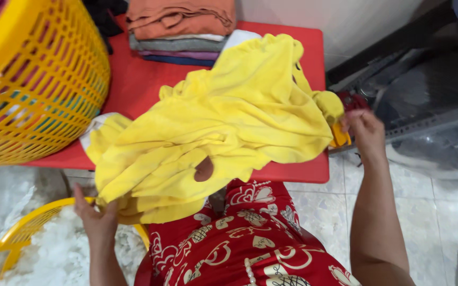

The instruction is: The person stuffs a yellow garment with white cotton by hand, then transfers additional cotton from a plastic bag into a yellow basket. The garment is placed on a red table, and the cotton is handled in small handfuls.

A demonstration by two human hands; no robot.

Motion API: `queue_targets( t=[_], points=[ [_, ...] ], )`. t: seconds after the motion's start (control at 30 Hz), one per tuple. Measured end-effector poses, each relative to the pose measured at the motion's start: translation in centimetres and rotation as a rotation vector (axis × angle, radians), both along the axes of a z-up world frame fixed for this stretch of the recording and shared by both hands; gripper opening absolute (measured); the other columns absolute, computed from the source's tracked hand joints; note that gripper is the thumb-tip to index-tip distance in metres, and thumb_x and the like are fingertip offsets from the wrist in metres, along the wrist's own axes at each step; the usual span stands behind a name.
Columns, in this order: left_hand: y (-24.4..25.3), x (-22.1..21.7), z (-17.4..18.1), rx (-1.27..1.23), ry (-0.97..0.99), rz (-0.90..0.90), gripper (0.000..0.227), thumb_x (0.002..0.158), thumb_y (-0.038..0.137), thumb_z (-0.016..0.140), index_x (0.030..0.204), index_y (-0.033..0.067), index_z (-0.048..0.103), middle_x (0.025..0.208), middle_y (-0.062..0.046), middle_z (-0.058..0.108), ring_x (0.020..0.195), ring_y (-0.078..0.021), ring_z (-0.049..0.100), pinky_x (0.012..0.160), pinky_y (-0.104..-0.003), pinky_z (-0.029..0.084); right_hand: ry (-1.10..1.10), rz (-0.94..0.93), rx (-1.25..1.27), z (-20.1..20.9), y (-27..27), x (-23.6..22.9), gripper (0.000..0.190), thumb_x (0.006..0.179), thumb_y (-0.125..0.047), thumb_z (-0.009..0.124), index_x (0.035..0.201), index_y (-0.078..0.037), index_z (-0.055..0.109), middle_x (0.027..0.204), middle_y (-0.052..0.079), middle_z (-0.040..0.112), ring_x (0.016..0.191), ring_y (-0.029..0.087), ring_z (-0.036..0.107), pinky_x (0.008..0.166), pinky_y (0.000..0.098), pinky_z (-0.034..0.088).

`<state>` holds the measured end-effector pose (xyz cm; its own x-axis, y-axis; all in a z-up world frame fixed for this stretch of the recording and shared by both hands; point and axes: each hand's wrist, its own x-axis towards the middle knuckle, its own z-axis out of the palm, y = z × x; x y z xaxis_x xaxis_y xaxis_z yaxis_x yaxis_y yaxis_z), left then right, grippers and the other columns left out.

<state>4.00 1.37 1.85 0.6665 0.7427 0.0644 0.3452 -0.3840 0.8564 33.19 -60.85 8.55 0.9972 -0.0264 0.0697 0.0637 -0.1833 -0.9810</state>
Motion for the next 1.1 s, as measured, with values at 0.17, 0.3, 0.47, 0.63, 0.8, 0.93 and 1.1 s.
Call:
queue_targets(
  t=[0.17, 0.3, 0.47, 0.63, 0.8, 0.93, 1.1],
  points=[
    [-5.3, 2.0, 6.2, 0.16, 0.223, -0.286, 0.145, 0.05, 0.039, 0.097, 0.162, 0.0096, 0.01, 0.165, -0.035, -0.016, 0.154, -0.0471, -0.003, 0.122, -0.054, 0.019, -0.261, 0.19, -0.486, 2.4, 3.3, -0.8, 0.07, 0.08, -0.012, 0.078, 0.143, -0.001, 0.05, 0.156, 0.022, 0.038, 0.126, 0.028, 0.048, 0.099, 0.0406, 0.046],
    [-12.9, 3.4, 6.1, 0.257, 1.014, -0.404, 0.139, 0.063, 0.056, 0.096, 0.164, 0.0309, 0.003, 0.167, -0.016, -0.021, 0.155, -0.0399, -0.013, 0.118, -0.07, 0.011, -0.349, 0.158, -0.812, 2.1, 7.2, -1.5, 0.076, 0.067, -0.01, 0.092, 0.136, 0.0, 0.062, 0.155, 0.028, 0.034, 0.132, 0.043, 0.039, 0.103, 0.0514, 0.042],
    [-11.2, 1.0, 3.7, 0.282, 0.246, -0.25, 0.069, 0.078, 0.015, 0.076, 0.144, 0.0269, 0.057, 0.153, -0.011, 0.045, 0.141, -0.0318, 0.046, 0.111, -0.047, 0.045, 0.005, 0.03, -0.346, -0.3, 3.2, 0.9, 0.027, 0.085, -0.01, 0.081, 0.112, -0.005, 0.078, 0.124, 0.012, 0.062, 0.11, 0.02, 0.063, 0.094, 0.0359, 0.051],
    [-5.8, 0.0, 4.2, 0.108, 0.212, -0.268, 0.051, 0.082, 0.007, 0.069, 0.129, 0.0258, 0.071, 0.13, -0.008, 0.065, 0.122, -0.0273, 0.066, 0.103, -0.036, 0.054, -0.194, -0.391, -0.127, 1.2, -2.2, 3.0, 0.015, 0.094, -0.013, 0.072, 0.107, -0.013, 0.08, 0.129, 0.006, 0.061, 0.111, 0.02, 0.068, 0.097, 0.0327, 0.059],
    [-4.2, 1.1, 8.0, 0.056, 0.502, -0.542, 0.082, 0.066, 0.023, 0.093, 0.139, 0.0232, 0.056, 0.145, -0.011, 0.052, 0.133, -0.0306, 0.057, 0.107, -0.042, 0.049, -0.053, -0.334, -0.799, 1.6, 0.8, 3.1, 0.053, 0.078, -0.029, 0.084, 0.128, -0.018, 0.07, 0.156, 0.017, 0.039, 0.145, 0.042, 0.032, 0.111, 0.0588, 0.031],
    [-7.1, 1.0, 8.7, 0.063, 0.532, -0.466, 0.139, 0.044, 0.024, 0.104, 0.159, 0.0288, 0.026, 0.168, -0.018, 0.003, 0.143, -0.0396, 0.031, 0.107, -0.046, 0.043, -0.062, 0.05, -0.704, 2.3, 5.0, 2.7, 0.082, 0.076, -0.038, 0.083, 0.15, -0.027, 0.05, 0.171, 0.014, 0.014, 0.155, 0.043, 0.009, 0.122, 0.0551, 0.019],
    [-12.4, -0.5, 4.7, 0.305, 0.333, -0.411, 0.12, 0.053, 0.018, 0.097, 0.158, 0.0181, 0.038, 0.167, -0.022, 0.016, 0.145, -0.0486, 0.033, 0.106, -0.052, 0.042, -0.032, 0.37, -0.684, 2.5, 5.7, -0.2, 0.091, 0.064, -0.029, 0.082, 0.15, -0.029, 0.052, 0.173, 0.009, 0.014, 0.157, 0.041, 0.0, 0.12, 0.0546, 0.013]
  ],
)
